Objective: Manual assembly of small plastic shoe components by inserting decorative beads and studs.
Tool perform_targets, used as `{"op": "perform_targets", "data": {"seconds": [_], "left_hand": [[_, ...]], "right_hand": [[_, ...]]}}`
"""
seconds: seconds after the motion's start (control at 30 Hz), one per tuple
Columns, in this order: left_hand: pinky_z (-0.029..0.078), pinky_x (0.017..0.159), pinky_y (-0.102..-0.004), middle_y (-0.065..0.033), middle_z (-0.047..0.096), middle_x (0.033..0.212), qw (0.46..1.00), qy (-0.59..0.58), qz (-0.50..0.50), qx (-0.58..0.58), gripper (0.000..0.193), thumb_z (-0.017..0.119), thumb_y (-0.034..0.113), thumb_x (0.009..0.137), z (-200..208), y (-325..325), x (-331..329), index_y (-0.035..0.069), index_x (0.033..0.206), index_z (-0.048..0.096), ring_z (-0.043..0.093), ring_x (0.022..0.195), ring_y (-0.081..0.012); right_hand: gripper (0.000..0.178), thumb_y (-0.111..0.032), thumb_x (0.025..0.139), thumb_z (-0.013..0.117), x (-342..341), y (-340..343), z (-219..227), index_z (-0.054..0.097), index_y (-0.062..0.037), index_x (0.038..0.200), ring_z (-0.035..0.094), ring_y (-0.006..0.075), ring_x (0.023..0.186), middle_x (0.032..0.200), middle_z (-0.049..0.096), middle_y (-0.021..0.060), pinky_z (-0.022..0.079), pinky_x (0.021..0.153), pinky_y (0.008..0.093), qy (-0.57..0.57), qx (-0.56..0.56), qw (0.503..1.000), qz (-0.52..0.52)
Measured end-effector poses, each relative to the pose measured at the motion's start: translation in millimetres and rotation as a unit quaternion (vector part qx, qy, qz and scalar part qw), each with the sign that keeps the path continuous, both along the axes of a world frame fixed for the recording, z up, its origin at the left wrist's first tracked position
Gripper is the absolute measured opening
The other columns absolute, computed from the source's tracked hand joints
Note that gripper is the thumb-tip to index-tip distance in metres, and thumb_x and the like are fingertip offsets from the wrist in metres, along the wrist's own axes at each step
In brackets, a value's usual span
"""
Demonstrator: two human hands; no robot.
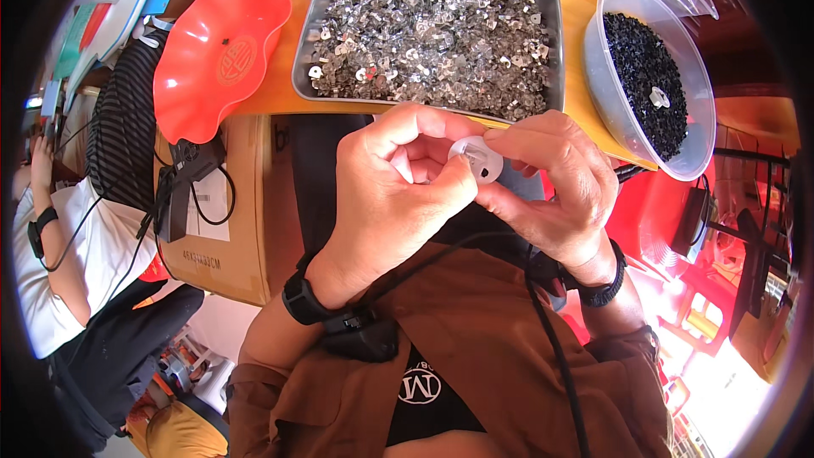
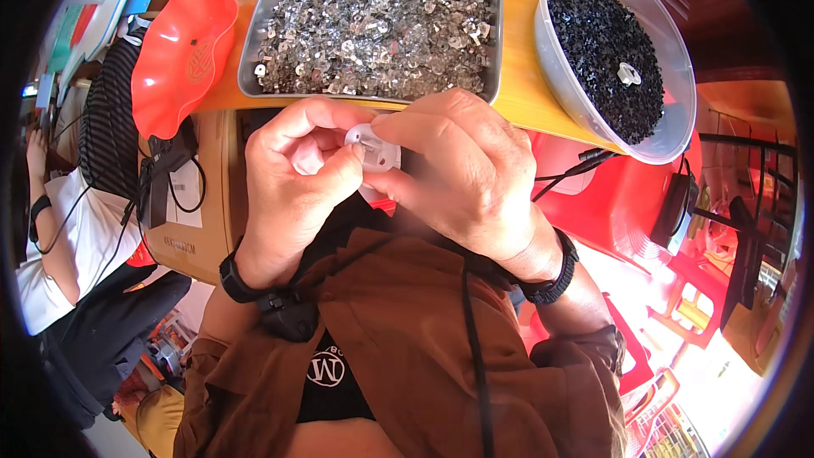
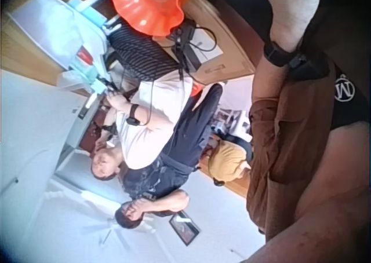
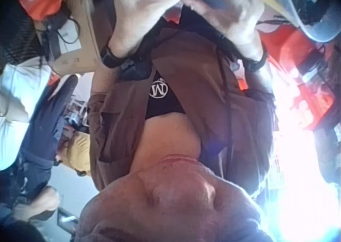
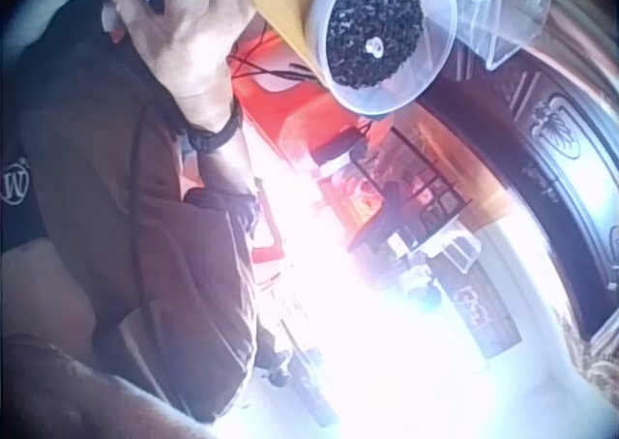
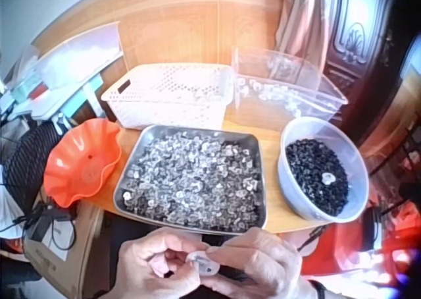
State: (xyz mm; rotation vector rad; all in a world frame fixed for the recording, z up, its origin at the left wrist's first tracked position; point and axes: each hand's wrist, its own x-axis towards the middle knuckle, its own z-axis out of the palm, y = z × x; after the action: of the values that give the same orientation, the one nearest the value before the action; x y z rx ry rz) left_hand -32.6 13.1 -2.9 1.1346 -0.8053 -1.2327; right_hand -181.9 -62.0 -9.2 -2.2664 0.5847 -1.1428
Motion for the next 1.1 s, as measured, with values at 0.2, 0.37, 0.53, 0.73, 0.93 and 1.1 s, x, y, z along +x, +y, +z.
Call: {"op": "perform_targets", "data": {"seconds": [0.2,0.37,0.53,0.73,0.93,1.1], "left_hand": [[0.051,0.067,-0.0213,-0.0071,0.063,0.089,0.999,0.05,-0.002,-0.013,0.016,0.057,-0.007,0.081,3,-1,-1,-0.003,0.097,0.057,0.061,0.08,-0.0094],[0.048,0.062,-0.0194,-0.0052,0.063,0.085,0.995,0.098,-0.008,0.008,0.013,0.056,-0.004,0.083,2,-4,-2,0.0,0.095,0.057,0.059,0.073,-0.0081],[0.047,0.059,-0.0199,-0.0051,0.062,0.079,0.992,0.127,0.016,0.021,0.01,0.055,-0.003,0.082,-1,-2,-6,0.001,0.092,0.056,0.059,0.072,-0.0084],[0.051,0.062,-0.0258,-0.0088,0.06,0.088,0.998,0.064,-0.022,0.015,0.016,0.055,0.004,0.084,-2,1,0,-0.001,0.1,0.055,0.06,0.075,-0.0126],[0.055,0.071,-0.0358,-0.0152,0.06,0.104,0.97,0.213,-0.116,-0.003,0.039,0.06,0.02,0.088,-12,2,2,-0.002,0.118,0.048,0.062,0.091,-0.0239],[0.055,0.074,-0.0372,-0.0156,0.06,0.105,0.969,0.196,-0.147,-0.032,0.039,0.061,0.024,0.088,-23,-1,1,-0.001,0.116,0.049,0.063,0.094,-0.0248]], "right_hand": [[0.038,-0.009,0.053,0.079,1,-1,0,0.065,-0.0054,0.088,0.061,0.02,0.067,0.078,0.06,0.0055,0.05,0.057,0.0298,-0.005,-0.047,0.999,-0.005],[0.038,-0.008,0.053,0.079,3,-4,-2,0.064,-0.0056,0.089,0.06,0.0185,0.066,0.077,0.059,0.0046,0.049,0.054,0.0288,-0.024,-0.133,0.991,-0.003],[0.036,-0.009,0.059,0.077,-1,-2,-3,0.062,-0.0067,0.092,0.06,0.0189,0.065,0.08,0.06,0.0049,0.049,0.053,0.0294,-0.004,-0.14,0.99,0.015],[0.035,-0.014,0.063,0.077,-2,0,0,0.061,-0.0063,0.092,0.062,0.0241,0.071,0.083,0.059,0.0076,0.052,0.059,0.0329,-0.027,-0.023,0.999,0.027],[0.036,-0.02,0.065,0.083,-11,-5,6,0.063,-0.0051,0.091,0.056,0.0136,0.059,0.077,0.059,0.0051,0.043,0.047,0.0237,-0.115,0.091,0.988,0.053],[0.042,-0.024,0.064,0.084,-24,-4,14,0.063,-0.0051,0.095,0.056,0.0119,0.061,0.079,0.059,0.0036,0.043,0.047,0.0241,-0.078,0.1,0.991,0.043]]}}
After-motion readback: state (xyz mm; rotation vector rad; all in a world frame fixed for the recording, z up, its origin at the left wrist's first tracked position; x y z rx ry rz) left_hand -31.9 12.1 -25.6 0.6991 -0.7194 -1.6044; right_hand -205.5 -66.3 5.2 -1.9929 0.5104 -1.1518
